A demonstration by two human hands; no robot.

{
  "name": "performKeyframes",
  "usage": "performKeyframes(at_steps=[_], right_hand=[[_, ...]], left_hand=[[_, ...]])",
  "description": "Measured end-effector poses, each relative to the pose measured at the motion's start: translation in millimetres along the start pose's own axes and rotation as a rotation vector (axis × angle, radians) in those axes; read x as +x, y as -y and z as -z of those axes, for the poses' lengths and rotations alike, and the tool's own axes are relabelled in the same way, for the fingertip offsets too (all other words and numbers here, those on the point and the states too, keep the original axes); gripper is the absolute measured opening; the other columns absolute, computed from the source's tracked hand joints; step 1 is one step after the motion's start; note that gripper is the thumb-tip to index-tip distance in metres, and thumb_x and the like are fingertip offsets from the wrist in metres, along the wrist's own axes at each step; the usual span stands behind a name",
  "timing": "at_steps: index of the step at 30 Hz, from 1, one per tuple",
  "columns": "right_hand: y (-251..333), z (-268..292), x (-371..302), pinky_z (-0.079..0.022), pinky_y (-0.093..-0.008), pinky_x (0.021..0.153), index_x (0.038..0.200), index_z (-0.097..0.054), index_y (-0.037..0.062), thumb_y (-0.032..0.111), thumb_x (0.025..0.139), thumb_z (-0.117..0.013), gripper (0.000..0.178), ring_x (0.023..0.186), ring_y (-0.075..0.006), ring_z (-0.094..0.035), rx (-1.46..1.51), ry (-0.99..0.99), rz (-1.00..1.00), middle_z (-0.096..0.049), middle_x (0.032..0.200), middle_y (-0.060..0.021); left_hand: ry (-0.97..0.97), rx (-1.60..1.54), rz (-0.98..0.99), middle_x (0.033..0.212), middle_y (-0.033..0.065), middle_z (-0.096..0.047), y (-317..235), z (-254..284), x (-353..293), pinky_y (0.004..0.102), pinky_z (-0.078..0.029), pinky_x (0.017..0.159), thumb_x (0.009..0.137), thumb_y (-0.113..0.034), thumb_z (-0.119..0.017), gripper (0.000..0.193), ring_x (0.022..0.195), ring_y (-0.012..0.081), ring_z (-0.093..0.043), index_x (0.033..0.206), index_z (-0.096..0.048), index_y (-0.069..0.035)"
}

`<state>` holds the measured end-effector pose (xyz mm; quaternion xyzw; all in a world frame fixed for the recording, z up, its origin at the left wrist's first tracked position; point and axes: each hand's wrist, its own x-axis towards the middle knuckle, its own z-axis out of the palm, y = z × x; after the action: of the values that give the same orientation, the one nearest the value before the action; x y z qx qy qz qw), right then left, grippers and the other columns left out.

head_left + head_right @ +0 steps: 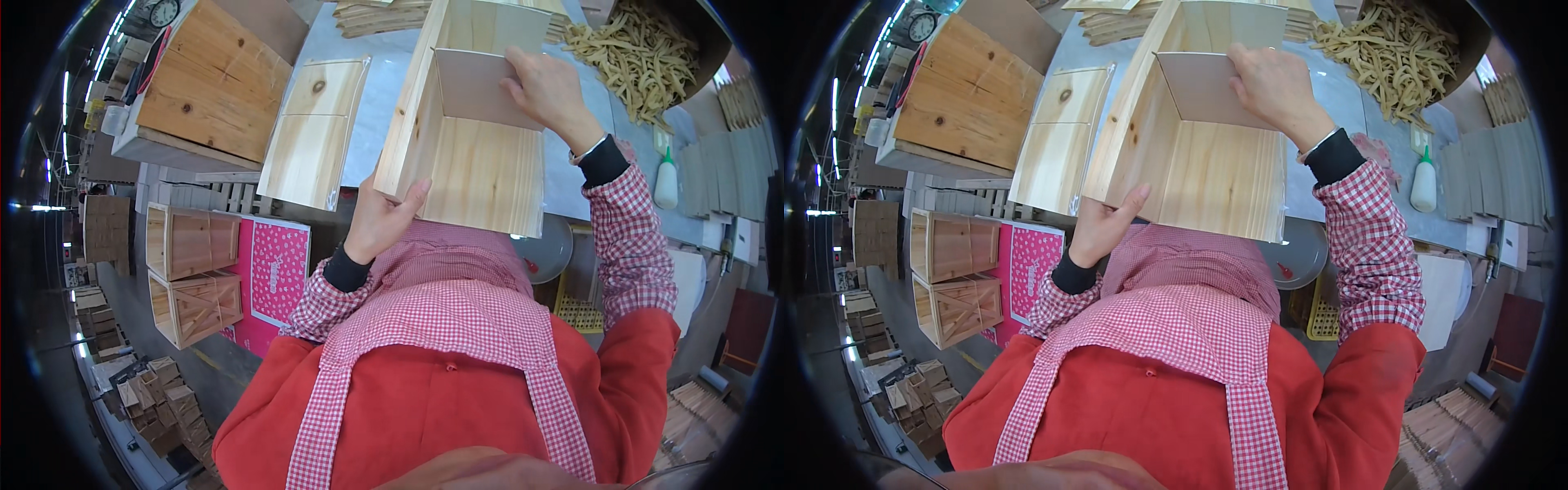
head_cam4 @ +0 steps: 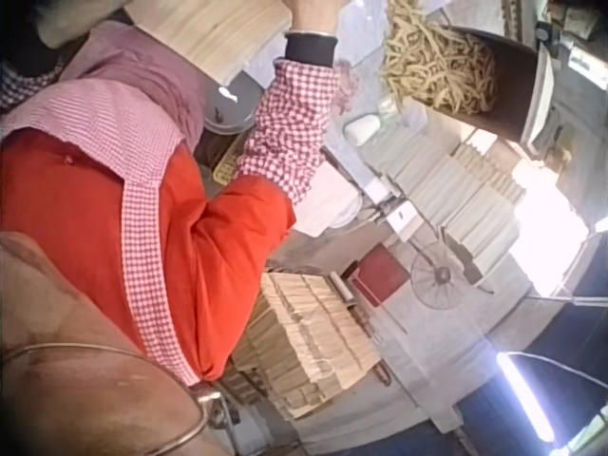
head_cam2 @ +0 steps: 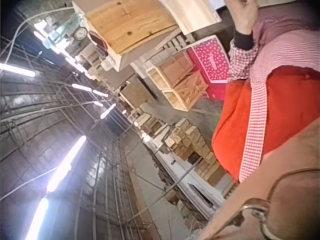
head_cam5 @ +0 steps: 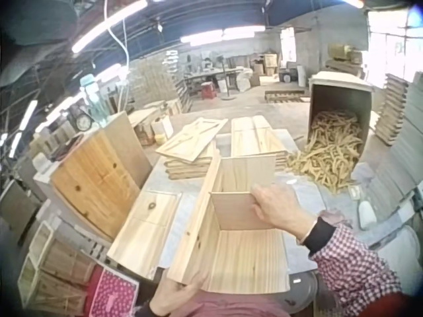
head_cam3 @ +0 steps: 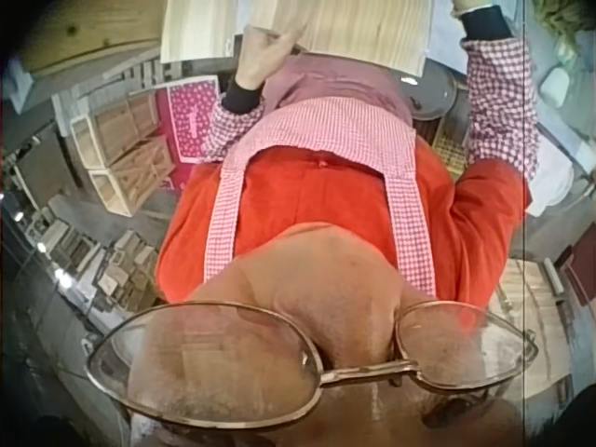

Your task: Assembling and gluing wooden box components in a workshop.

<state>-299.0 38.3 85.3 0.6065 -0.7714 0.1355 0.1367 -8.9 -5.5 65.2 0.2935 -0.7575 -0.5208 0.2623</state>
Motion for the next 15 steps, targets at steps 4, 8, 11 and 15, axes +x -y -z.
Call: performKeyframes(at_steps=[4, 8, 11, 15], right_hand=[[0.5, 0.1, 2.0, -0.048, -0.0449, 0.061, 0.091, -0.054, 0.0077, 0.024, 0.079, -0.067, 0.024, 0.075, -0.0333, -0.063, 0.006, 0.013, -0.001, -0.064, 0.076, -0.0139], [1.1, 0.4, 3.7, -0.048, -0.0447, 0.061, 0.09, -0.054, 0.0077, 0.024, 0.079, -0.067, 0.023, 0.074, -0.033, -0.063, 0.008, 0.02, 0.028, -0.064, 0.075, -0.0137], [0.5, -0.9, 4.8, -0.048, -0.0441, 0.061, 0.09, -0.054, 0.0077, 0.023, 0.079, -0.067, 0.024, 0.073, -0.0327, -0.063, 0.036, 0.008, 0.032, -0.063, 0.074, -0.0134], [1.5, 1.9, 7.8, -0.048, -0.0436, 0.06, 0.089, -0.052, 0.0072, 0.022, 0.078, -0.068, 0.024, 0.071, -0.0327, -0.063, 0.027, 0.014, 0.019, -0.062, 0.073, -0.0129]], left_hand=[[0.015, -0.014, 0.058, 0.079, 0.0042, -0.064, -0.1, 1.4, -0.2, 0.0238, -0.05, 0.062, 0.087, -0.01, -0.066, 0.026, 0.071, 0.008, -0.061, 0.105, -0.056, 0.006], [-0.007, -0.013, -0.017, 0.078, 0.004, -0.063, 4.1, 1.2, 1.2, 0.0236, -0.049, 0.061, 0.088, -0.01, -0.065, 0.024, 0.069, 0.0075, -0.06, 0.104, -0.056, 0.005], [0.023, 0.014, 0.003, 0.079, 0.0052, -0.063, 5.9, 2.9, 1.8, 0.0254, -0.05, 0.063, 0.086, -0.009, -0.066, 0.027, 0.071, 0.0089, -0.059, 0.107, -0.056, 0.005], [0.01, 0.06, -0.048, 0.082, 0.0073, -0.063, 8.1, 3.4, 4.8, 0.028, -0.05, 0.067, 0.084, -0.009, -0.067, 0.032, 0.075, 0.0117, -0.059, 0.11, -0.056, 0.006]])
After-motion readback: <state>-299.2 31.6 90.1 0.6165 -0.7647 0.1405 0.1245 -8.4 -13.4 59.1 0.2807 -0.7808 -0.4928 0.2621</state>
